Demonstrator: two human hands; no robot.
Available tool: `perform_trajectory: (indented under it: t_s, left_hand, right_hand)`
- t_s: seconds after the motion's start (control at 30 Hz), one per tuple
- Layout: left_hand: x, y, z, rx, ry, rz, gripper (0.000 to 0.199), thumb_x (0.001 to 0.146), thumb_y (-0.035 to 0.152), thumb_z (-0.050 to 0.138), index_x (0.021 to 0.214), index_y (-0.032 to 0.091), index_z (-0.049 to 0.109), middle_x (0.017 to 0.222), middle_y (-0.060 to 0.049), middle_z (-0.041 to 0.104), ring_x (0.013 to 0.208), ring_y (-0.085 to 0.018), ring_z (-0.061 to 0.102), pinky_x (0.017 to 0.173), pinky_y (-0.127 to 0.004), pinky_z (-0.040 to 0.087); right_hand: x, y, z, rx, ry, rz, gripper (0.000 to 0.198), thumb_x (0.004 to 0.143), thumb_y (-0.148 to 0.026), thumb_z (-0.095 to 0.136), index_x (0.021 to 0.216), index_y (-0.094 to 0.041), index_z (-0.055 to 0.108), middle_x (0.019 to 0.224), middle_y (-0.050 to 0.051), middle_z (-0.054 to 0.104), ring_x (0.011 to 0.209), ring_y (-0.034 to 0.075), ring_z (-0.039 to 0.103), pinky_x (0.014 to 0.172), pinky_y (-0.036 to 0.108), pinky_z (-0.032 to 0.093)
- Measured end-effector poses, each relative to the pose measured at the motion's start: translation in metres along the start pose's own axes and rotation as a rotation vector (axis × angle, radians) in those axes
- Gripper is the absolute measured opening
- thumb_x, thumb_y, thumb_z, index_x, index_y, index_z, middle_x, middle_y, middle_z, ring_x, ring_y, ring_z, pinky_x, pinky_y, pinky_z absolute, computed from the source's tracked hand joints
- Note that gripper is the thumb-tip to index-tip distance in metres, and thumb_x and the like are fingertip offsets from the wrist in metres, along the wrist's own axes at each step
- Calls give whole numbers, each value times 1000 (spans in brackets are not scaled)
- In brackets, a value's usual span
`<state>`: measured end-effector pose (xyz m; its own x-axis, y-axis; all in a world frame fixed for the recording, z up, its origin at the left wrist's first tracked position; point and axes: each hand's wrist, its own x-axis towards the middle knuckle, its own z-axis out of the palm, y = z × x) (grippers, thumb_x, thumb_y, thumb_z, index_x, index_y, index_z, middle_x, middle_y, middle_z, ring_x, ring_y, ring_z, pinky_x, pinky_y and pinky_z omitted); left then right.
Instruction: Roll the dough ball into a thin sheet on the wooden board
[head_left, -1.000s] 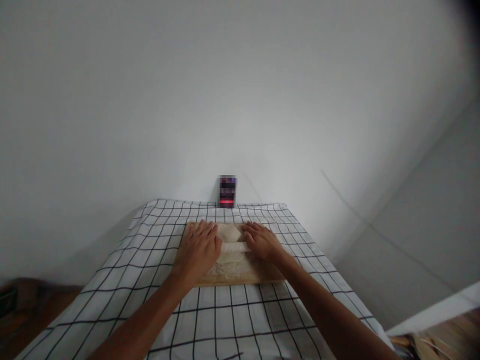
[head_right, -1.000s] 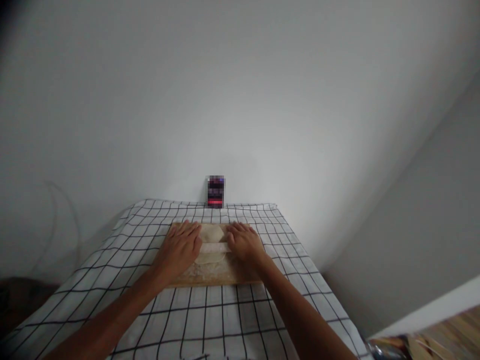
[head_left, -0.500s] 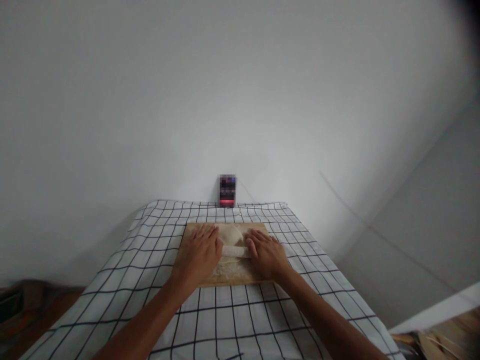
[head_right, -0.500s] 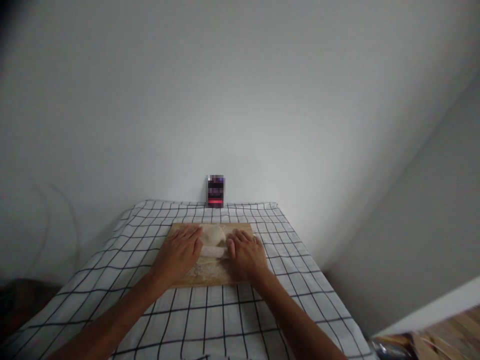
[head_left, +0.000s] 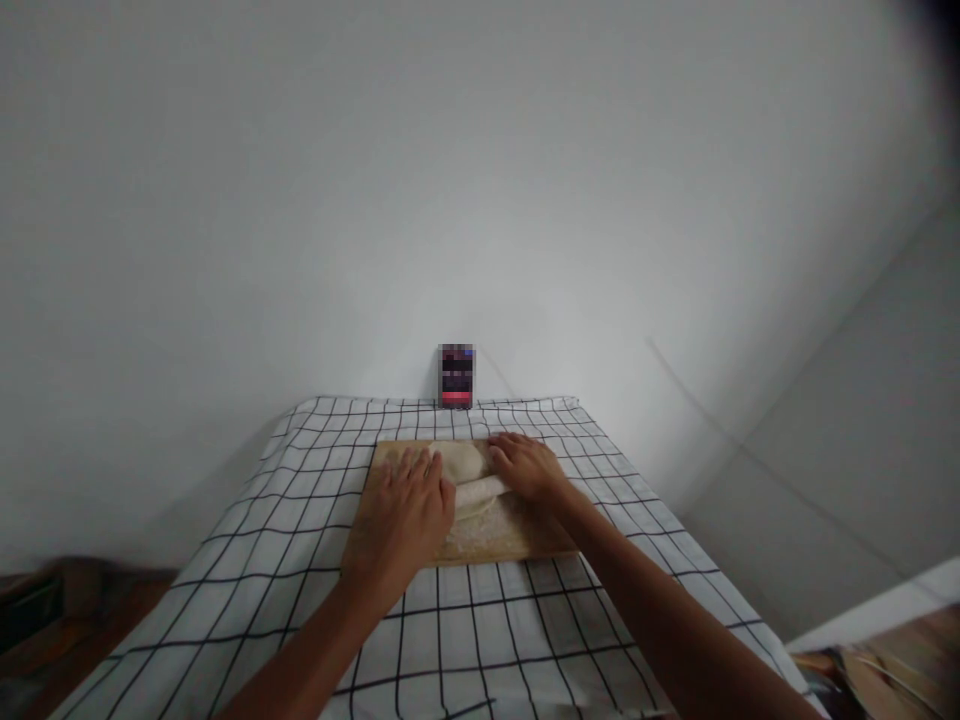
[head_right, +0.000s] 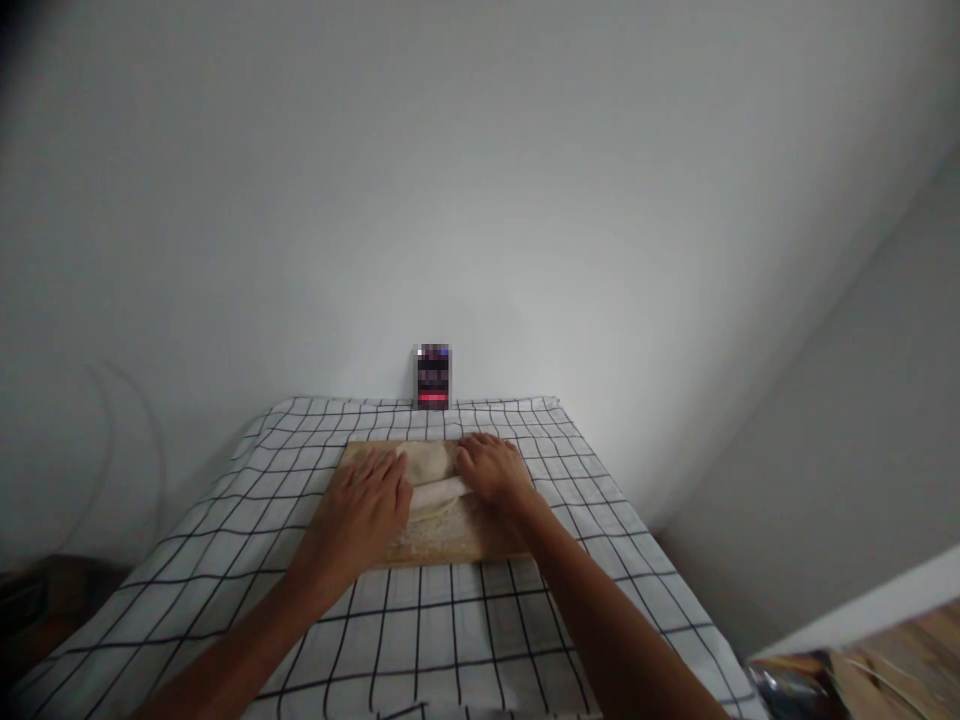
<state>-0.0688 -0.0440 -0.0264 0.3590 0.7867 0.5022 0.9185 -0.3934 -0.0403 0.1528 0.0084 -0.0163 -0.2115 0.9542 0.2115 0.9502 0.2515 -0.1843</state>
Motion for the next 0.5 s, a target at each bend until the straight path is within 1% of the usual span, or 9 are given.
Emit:
perform_trajectory:
  t_s: [0.1, 0.2, 0.3, 0.4, 0.5]
  left_hand:
    - [-7, 6, -1, -36, -7, 3, 49, 103, 30, 33, 142, 10, 57, 149, -17, 59, 144, -35, 48, 119, -61, 35]
    - [-17, 11, -4, -84, -21, 27, 51, 105, 31, 32, 145, 9, 54, 153, -14, 56, 148, -33, 44, 122, -59, 32]
    - [-26, 12, -5, -130, -20, 65, 51, 106, 32, 32, 148, 12, 52, 155, -12, 55, 149, -31, 42, 122, -57, 34]
    - [-27, 11, -3, -143, -30, 76, 50, 106, 32, 33, 149, 13, 51, 155, -11, 55, 149, -30, 43, 122, -56, 34]
    - [-19, 9, -1, -124, -60, 52, 51, 106, 32, 33, 148, 12, 52, 154, -12, 55, 149, -31, 43, 122, -57, 35]
  right_hand:
    - [-22, -1, 1, -1, 27, 15, 47, 109, -36, 28, 138, -22, 62, 152, 9, 57, 139, 23, 51, 114, 41, 40]
    - [-49, -2, 4, 9, 71, -1, 48, 109, -37, 28, 137, -21, 63, 152, 9, 57, 141, 23, 50, 117, 43, 38]
    - [-72, -4, 5, 12, 106, -18, 49, 109, -38, 26, 138, -23, 62, 151, 8, 58, 143, 24, 49, 119, 46, 37]
    - [-76, -5, 4, 6, 96, -22, 49, 109, -39, 25, 139, -24, 62, 152, 7, 57, 144, 25, 49, 119, 49, 37]
    - [-58, -4, 1, -3, 63, -16, 49, 109, -38, 25, 139, -24, 61, 153, 8, 56, 141, 25, 51, 116, 50, 39]
